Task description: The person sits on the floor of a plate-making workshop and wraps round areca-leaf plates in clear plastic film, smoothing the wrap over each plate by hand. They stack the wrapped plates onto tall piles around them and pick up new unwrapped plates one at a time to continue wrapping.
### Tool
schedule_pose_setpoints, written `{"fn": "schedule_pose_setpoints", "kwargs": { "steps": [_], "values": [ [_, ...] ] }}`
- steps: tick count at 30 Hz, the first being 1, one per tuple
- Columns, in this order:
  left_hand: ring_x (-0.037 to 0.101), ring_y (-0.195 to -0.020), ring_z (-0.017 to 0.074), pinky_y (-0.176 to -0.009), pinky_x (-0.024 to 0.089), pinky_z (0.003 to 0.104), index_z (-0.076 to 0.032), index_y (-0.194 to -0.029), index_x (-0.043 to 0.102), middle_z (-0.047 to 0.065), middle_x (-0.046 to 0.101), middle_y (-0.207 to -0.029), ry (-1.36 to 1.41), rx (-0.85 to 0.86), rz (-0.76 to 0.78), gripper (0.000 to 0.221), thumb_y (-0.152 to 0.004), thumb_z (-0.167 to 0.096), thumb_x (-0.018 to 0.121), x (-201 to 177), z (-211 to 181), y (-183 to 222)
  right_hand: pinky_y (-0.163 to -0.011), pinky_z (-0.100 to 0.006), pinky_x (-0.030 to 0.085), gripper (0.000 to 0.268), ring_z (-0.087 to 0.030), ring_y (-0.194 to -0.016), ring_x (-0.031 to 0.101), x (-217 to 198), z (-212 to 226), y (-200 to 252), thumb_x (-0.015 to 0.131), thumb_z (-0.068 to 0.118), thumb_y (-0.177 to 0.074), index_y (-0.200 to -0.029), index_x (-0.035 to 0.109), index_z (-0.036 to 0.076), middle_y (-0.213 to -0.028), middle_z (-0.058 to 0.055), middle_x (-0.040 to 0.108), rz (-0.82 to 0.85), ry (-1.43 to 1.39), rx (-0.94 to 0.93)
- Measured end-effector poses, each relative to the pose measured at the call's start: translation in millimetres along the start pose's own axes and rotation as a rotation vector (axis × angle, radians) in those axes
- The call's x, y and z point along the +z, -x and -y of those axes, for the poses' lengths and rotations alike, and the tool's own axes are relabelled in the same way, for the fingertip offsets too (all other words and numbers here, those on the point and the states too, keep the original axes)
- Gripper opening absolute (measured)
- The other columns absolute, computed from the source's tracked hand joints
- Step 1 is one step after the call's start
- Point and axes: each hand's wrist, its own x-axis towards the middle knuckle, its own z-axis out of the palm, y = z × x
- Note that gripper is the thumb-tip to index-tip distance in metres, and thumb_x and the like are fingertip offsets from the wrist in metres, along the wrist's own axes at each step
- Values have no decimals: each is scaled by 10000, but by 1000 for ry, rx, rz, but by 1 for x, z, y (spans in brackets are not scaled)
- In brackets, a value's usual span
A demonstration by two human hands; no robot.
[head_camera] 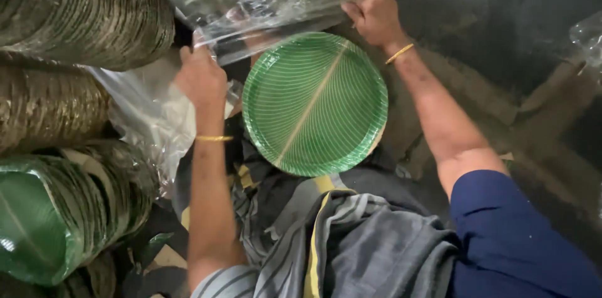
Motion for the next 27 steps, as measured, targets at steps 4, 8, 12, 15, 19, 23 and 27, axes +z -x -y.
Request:
{"fn": "schedule_pose_setpoints", "kwargs": {
  "steps": [4,8,12,15,19,23,27],
  "values": [
    [642,-692,398,-577,495,507,-110,-1447,608,196,612,-1039,8,135,-79,555,-893,-140,613,29,-3,-6,-742,-465,527,159,-377,-887,672,16,-8,10,698,109,-903,-1051,747,77,-1015,-165,669,0,22,-10],
    [653,-781,405,-667,531,499,-135,-1424,617,175,611,-1115,117,194,-30,490,-935,-94,634,94,28,21,-840,-422,557,246,-401,-1029,676,39,-16,32,683,15,-868,-1114,703,8,-1185,-194,655,-123,-25,-207],
    [702,-1105,459,-985,562,488,-68,-1402,564,180,666,-1293,554,561,-215,470,-942,-19,644,116,58,79,-876,-396,556,238,-301,-1000,686,38,-7,68,727,-30,-950,-1187,728,-48,-1119,-161,727,106,-893,188],
    [759,-939,309,-851,581,361,24,-1254,701,167,785,-1120,982,-6,361,315,-942,41,738,108,49,118,-909,-345,585,343,-202,-991,721,17,5,82,618,-81,-903,-1230,715,-44,-1140,-125,756,229,-1402,862],
    [682,-915,168,-840,566,294,34,-1162,720,110,735,-1066,1603,-415,219,185,-985,29,669,79,27,125,-919,-363,599,301,-229,-1005,730,4,2,75,621,-66,-925,-1216,698,-57,-1139,-152,749,203,-1512,938],
    [664,-808,134,-745,545,263,-53,-1040,727,37,716,-907,1946,-625,253,118,-935,-107,719,38,20,96,-922,-394,618,252,-285,-1024,763,11,-7,67,641,-27,-959,-1201,712,-15,-1134,-195,757,129,-1073,613],
    [479,-519,107,-475,355,262,-84,-850,713,-21,556,-647,1298,-629,697,126,-884,-199,749,22,23,73,-796,-461,574,588,-406,-927,684,-14,66,48,584,-12,-876,-1417,626,214,-1088,-229,636,178,130,1]
  ]
}}
